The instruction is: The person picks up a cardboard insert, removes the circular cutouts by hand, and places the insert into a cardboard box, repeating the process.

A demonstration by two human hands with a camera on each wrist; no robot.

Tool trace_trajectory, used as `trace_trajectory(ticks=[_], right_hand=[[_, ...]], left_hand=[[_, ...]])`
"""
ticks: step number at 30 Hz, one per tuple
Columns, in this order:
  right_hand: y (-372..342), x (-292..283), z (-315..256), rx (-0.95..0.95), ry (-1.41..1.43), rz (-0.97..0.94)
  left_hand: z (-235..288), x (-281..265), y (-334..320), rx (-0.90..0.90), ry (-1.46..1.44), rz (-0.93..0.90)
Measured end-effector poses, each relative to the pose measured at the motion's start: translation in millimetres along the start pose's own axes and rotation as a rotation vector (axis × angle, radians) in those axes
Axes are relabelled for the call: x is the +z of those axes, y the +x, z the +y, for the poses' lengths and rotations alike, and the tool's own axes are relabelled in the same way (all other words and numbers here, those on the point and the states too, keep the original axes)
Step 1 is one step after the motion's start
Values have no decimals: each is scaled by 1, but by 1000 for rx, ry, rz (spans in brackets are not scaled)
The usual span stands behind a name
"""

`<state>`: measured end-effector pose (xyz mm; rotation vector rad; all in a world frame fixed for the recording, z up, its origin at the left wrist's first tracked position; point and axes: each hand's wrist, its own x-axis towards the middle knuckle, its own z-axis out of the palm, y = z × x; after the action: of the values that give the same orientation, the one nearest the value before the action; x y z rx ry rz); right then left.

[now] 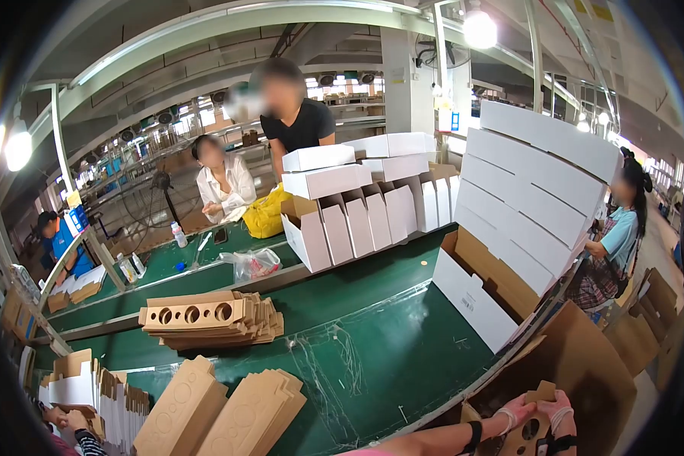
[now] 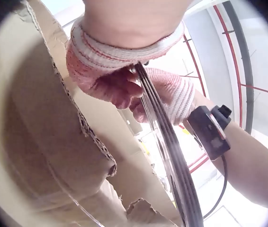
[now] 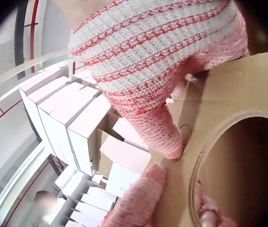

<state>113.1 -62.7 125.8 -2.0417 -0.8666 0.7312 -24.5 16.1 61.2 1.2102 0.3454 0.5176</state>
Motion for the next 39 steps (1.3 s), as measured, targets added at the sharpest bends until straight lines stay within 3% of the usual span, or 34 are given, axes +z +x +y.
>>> trace_trajectory(ticks=[2,4,5,6,7,8,9,10,12,14,15,16,17,20,24,26,28,30,33,34,35,36,39], right_hand=[[5,3,7,21,22,41],[10,3,13,48,-49,43],[7,9,14,53,200,-22],[-9,14,-5,67,449,-60],[-23,19,-24,44,650,-116],[-61,21,-79,25,550,-116],[-49,22,-57,-70,493,-104],[-38,22,-35,-25,519,-101],[-30,18,-29,-11,-29,32],[-31,13,-59,222,-324,25],[-30,8,-62,223,-385,-41],[-31,0,-60,236,-375,-24],[-32,-4,-59,221,-221,-85],[-21,2,-25,174,-216,-77],[-31,10,-45,187,-293,14],[-30,13,-47,213,-461,59],[-32,14,-50,245,-466,111],[-36,16,-52,306,-501,182],[-32,9,-38,201,-459,143],[-35,4,-36,203,-456,138],[-37,-6,-36,232,-86,45],[-39,-16,-35,254,283,-47],[-32,-20,-26,217,309,-69]], left_hand=[[15,-3,-4,-79,215,5],[-17,-3,9,-18,159,36],[-35,0,9,28,102,59],[-11,-1,-2,-79,323,121],[10,-7,-13,111,710,-41],[36,-13,-25,363,1069,-128],[48,-8,-21,331,1067,-108],[55,-5,-26,24,698,-33],[50,-5,-28,-33,294,-2],[23,2,-29,-92,-225,72],[15,0,-27,-104,-307,72],[12,-6,-23,-104,-132,96],[7,-11,-22,-123,-83,94],[12,-15,-21,-145,-29,86],[10,-13,-21,-132,-5,110],[12,-11,-20,-124,25,129],[25,-4,-24,-51,255,80],[20,1,-20,-102,212,80],[12,-2,-15,-85,257,71],[14,-4,-16,-114,50,52],[17,-4,-16,-138,-158,31],[21,-4,-17,-136,-160,30],[31,-8,-22,-142,-245,-35]])
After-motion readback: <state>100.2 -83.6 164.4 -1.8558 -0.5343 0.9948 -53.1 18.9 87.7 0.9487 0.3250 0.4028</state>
